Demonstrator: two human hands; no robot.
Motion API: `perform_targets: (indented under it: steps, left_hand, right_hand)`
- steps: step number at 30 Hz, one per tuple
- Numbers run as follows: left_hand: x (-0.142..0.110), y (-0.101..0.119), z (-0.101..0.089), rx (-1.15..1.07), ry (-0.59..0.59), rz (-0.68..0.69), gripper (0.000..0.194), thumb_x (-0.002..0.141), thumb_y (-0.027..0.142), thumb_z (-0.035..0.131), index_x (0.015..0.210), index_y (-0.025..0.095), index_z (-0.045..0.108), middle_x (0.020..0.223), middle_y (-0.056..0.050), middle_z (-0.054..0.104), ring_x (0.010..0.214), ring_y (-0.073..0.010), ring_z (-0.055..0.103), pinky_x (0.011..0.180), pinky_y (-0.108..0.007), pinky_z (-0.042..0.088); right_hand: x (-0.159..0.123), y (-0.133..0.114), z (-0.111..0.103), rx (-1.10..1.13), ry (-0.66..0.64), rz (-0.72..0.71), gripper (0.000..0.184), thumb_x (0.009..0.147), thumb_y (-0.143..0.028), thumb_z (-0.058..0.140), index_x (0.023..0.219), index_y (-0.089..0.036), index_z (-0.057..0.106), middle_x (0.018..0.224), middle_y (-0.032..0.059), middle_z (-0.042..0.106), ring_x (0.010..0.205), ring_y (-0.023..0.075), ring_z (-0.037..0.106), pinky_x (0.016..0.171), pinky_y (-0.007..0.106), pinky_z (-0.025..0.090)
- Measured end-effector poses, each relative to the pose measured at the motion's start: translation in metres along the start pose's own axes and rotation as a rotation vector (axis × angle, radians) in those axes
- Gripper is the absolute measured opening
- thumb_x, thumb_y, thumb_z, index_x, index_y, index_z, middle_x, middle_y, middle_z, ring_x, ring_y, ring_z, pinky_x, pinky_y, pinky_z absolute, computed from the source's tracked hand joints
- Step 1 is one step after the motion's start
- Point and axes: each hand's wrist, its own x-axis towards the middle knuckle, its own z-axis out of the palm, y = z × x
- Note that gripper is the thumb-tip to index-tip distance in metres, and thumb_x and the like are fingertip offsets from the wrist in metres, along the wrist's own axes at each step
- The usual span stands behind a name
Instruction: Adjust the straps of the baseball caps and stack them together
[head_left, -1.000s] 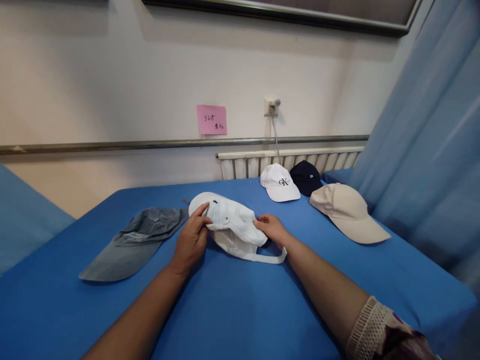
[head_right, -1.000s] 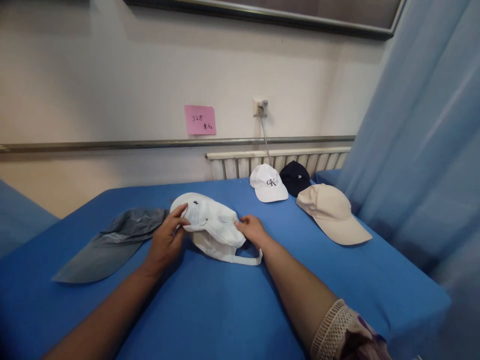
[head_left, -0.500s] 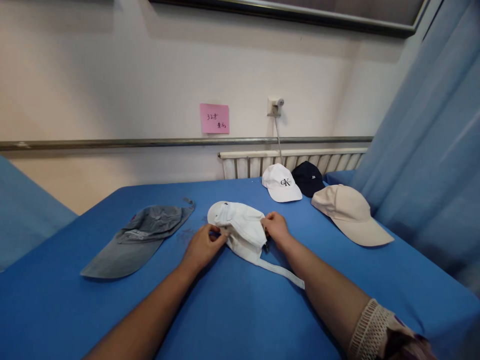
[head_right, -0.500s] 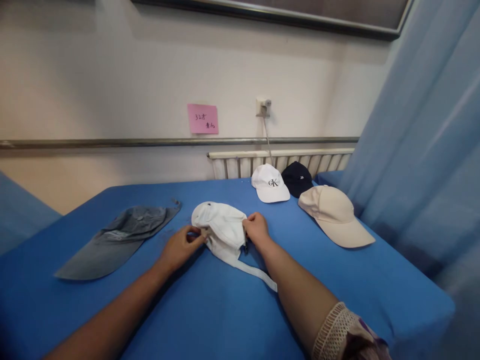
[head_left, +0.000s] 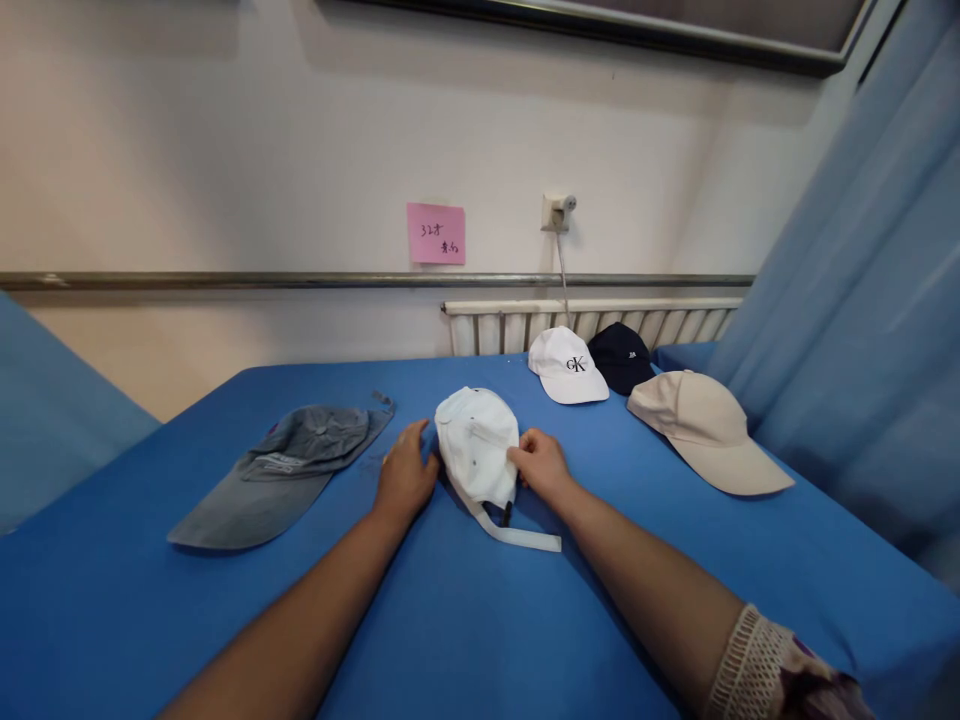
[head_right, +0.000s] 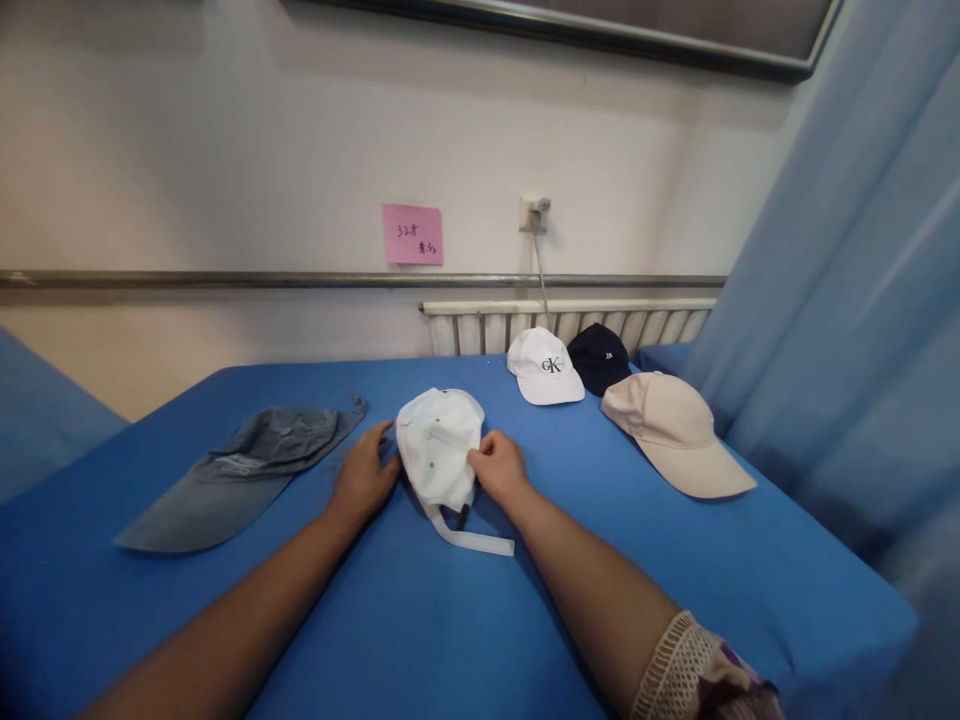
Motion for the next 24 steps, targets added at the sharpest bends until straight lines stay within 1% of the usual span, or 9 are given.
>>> perform_targets:
  steps: [2,5,7,10,12,14,16,21,24]
  left_hand:
    - [-0.006,0.002,-0.005,-0.014,0.02,0.079,0.032,0.08,0.013,0.046,0.106,0.017,0.062,0.108,-0.011,0.069,0.104,-0.0254,0.062,0.094,-0.04,0.047]
    - [-0.026,0.022,-0.015,-0.099,-0.008,0.401,0.021,0.084,0.014,0.044,0.091,0.019,0.063,0.095,-0.009,0.069,0.095,-0.0226,0.063,0.092,-0.039,0.048]
    - [-0.04,0.04,-0.019,-0.162,-0.163,0.6,0.019,0.085,0.017,0.048,0.097,0.02,0.063,0.103,-0.009,0.069,0.1,-0.0219,0.062,0.094,-0.037,0.046]
    - [-0.052,0.06,-0.018,-0.176,-0.487,0.721,0.023,0.084,0.026,0.058,0.106,0.022,0.062,0.114,-0.008,0.066,0.108,-0.0235,0.059,0.097,-0.038,0.045]
    - [-0.049,0.062,-0.015,-0.133,-0.593,0.709,0.018,0.085,0.026,0.056,0.102,0.022,0.062,0.109,-0.007,0.067,0.103,-0.0234,0.06,0.095,-0.038,0.045]
    - [-0.041,0.055,-0.014,-0.067,-0.592,0.655,0.015,0.086,0.021,0.051,0.095,0.022,0.062,0.099,-0.006,0.068,0.095,-0.0227,0.062,0.092,-0.038,0.046]
    - [-0.031,0.042,-0.017,-0.007,-0.552,0.595,0.017,0.083,0.017,0.05,0.092,0.022,0.063,0.096,-0.006,0.069,0.094,-0.0228,0.063,0.092,-0.038,0.045]
    - [-0.021,0.016,-0.033,0.008,-0.52,0.453,0.021,0.075,0.012,0.051,0.087,0.023,0.066,0.118,-0.005,0.068,0.11,-0.0246,0.06,0.101,-0.039,0.04]
    - [-0.026,0.017,-0.039,-0.015,-0.553,0.366,0.031,0.074,0.016,0.053,0.1,0.024,0.067,0.122,-0.005,0.067,0.112,-0.0261,0.059,0.101,-0.041,0.04]
  right_hand:
    - [0.006,0.002,-0.009,-0.078,0.085,-0.042,0.011,0.065,-0.023,0.056,0.06,-0.022,0.046,0.051,-0.0067,0.049,0.051,0.0117,0.045,0.052,0.022,0.034]
    - [0.014,0.003,-0.018,-0.149,0.168,-0.04,0.012,0.066,-0.023,0.055,0.059,-0.022,0.046,0.054,-0.0056,0.05,0.055,0.0128,0.045,0.055,0.023,0.034]
    - [0.017,0.005,-0.02,-0.187,0.179,-0.016,0.013,0.067,-0.023,0.056,0.059,-0.023,0.047,0.055,-0.0051,0.051,0.056,0.0134,0.045,0.055,0.024,0.033]
    - [0.021,0.01,-0.019,-0.252,0.165,0.013,0.015,0.065,-0.02,0.06,0.059,-0.023,0.047,0.055,-0.0045,0.053,0.055,0.0137,0.045,0.055,0.024,0.031]
    - [0.024,0.014,-0.019,-0.271,0.169,0.034,0.016,0.064,-0.018,0.061,0.058,-0.023,0.048,0.056,-0.004,0.053,0.055,0.0135,0.044,0.054,0.024,0.03]
    - [0.027,0.018,-0.02,-0.266,0.176,0.047,0.017,0.063,-0.018,0.063,0.058,-0.023,0.048,0.057,-0.0036,0.054,0.055,0.0135,0.044,0.054,0.025,0.029]
    - [0.03,0.02,-0.021,-0.254,0.176,0.048,0.017,0.062,-0.018,0.064,0.059,-0.023,0.048,0.058,-0.0032,0.055,0.056,0.0136,0.046,0.055,0.025,0.03]
    - [0.028,0.018,-0.02,-0.188,0.14,-0.005,0.014,0.065,-0.025,0.065,0.074,-0.022,0.054,0.062,-0.0045,0.057,0.059,0.0143,0.052,0.057,0.024,0.035]
    - [0.021,0.011,-0.019,-0.103,0.109,-0.127,0.01,0.073,-0.028,0.059,0.08,-0.021,0.056,0.065,-0.0046,0.058,0.061,0.014,0.054,0.061,0.024,0.039]
